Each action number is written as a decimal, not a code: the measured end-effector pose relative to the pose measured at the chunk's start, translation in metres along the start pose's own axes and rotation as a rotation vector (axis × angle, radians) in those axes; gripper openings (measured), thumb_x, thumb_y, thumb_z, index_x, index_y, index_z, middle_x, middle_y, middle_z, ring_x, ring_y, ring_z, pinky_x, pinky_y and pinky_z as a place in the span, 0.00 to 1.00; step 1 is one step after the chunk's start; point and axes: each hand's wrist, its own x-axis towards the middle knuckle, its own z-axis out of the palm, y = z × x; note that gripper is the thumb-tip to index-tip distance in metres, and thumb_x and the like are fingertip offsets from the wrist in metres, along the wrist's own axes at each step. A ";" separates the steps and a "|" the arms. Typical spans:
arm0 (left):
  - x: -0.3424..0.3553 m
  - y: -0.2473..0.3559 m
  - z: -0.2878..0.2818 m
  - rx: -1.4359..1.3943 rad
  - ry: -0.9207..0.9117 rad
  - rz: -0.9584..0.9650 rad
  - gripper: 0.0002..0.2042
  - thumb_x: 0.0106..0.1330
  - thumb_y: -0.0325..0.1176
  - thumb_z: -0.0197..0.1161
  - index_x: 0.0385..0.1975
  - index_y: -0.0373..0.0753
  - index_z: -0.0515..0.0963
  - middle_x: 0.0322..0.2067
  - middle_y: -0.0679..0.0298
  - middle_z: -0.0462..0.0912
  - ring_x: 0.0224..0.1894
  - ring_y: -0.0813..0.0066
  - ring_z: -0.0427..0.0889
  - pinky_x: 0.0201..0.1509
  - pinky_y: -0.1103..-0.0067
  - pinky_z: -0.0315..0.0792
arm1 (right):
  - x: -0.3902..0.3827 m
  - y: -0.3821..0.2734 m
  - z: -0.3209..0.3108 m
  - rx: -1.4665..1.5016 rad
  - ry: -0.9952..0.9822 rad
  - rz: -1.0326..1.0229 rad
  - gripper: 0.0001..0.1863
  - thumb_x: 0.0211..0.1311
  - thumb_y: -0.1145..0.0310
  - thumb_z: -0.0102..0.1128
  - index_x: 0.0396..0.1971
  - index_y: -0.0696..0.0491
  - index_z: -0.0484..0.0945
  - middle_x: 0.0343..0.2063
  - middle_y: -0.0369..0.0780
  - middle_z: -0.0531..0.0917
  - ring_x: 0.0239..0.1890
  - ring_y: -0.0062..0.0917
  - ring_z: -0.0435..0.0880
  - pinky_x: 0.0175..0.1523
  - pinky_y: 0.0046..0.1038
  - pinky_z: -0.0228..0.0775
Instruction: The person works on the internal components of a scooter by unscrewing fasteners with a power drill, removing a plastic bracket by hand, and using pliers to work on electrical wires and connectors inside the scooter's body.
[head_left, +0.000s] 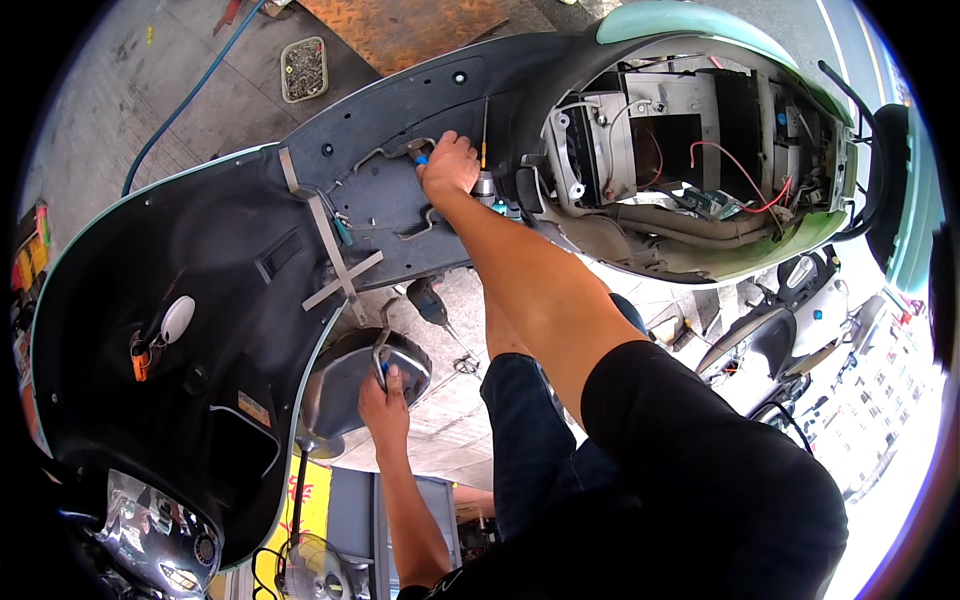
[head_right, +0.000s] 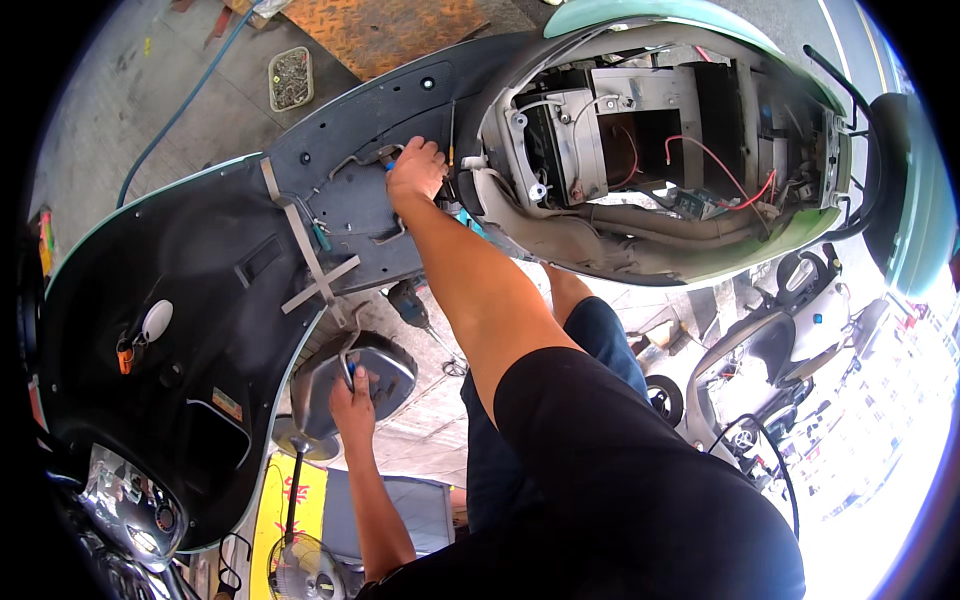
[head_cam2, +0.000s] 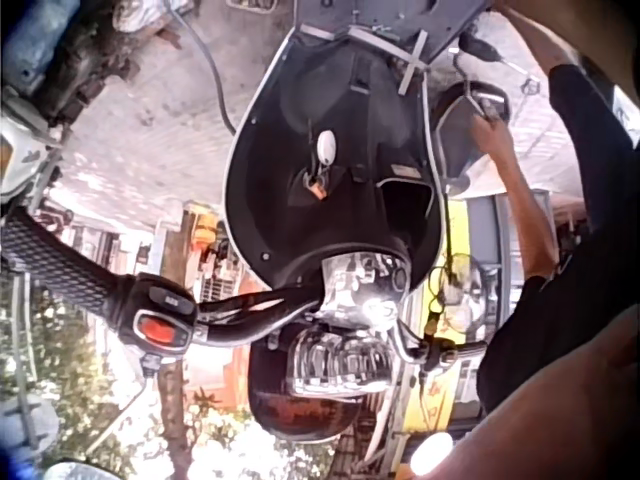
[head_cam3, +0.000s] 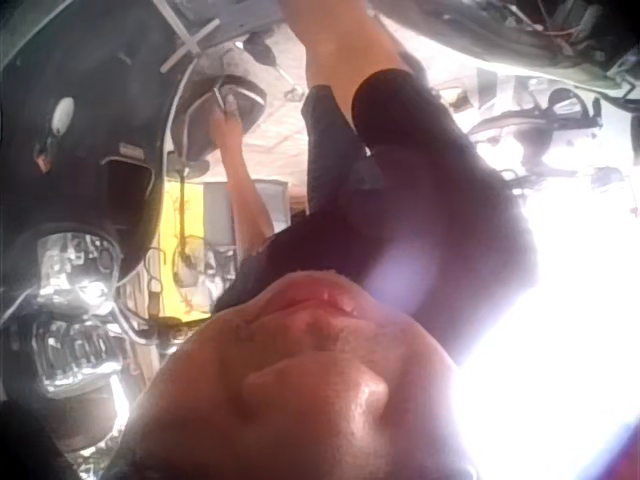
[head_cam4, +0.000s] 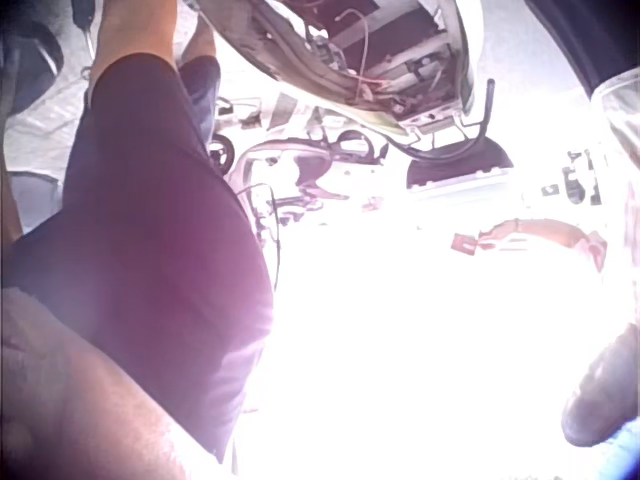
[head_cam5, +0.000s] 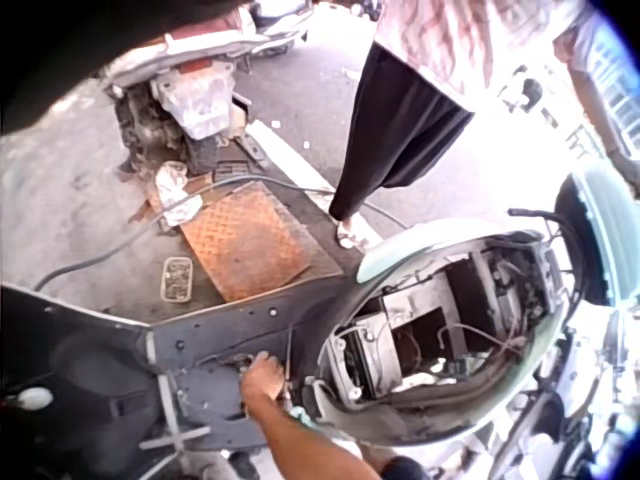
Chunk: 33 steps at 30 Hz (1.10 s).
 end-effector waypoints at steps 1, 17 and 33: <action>-0.006 -0.001 -0.002 -0.068 -0.025 -0.058 0.20 0.68 0.48 0.51 0.34 0.33 0.77 0.21 0.58 0.78 0.24 0.66 0.75 0.32 0.72 0.67 | -0.003 -0.003 0.003 0.026 0.009 0.008 0.24 0.46 0.65 0.67 0.43 0.52 0.68 0.43 0.43 0.71 0.49 0.39 0.73 0.51 0.34 0.68; -0.025 0.079 -0.053 -0.766 0.101 -0.377 0.18 0.69 0.36 0.52 0.56 0.36 0.68 0.36 0.63 0.81 0.18 0.87 0.63 0.21 0.90 0.58 | -0.021 0.013 0.020 0.362 -0.413 -0.225 0.23 0.49 0.52 0.64 0.32 0.59 0.76 0.33 0.51 0.82 0.41 0.43 0.81 0.48 0.39 0.72; -0.119 0.240 -0.144 -1.009 0.211 -0.215 0.19 0.71 0.33 0.49 0.58 0.32 0.65 0.44 0.56 0.79 0.23 0.88 0.70 0.18 0.92 0.56 | -0.182 0.116 -0.336 1.118 -0.263 -0.640 0.16 0.63 0.61 0.56 0.45 0.55 0.74 0.31 0.45 0.71 0.30 0.37 0.74 0.38 0.34 0.67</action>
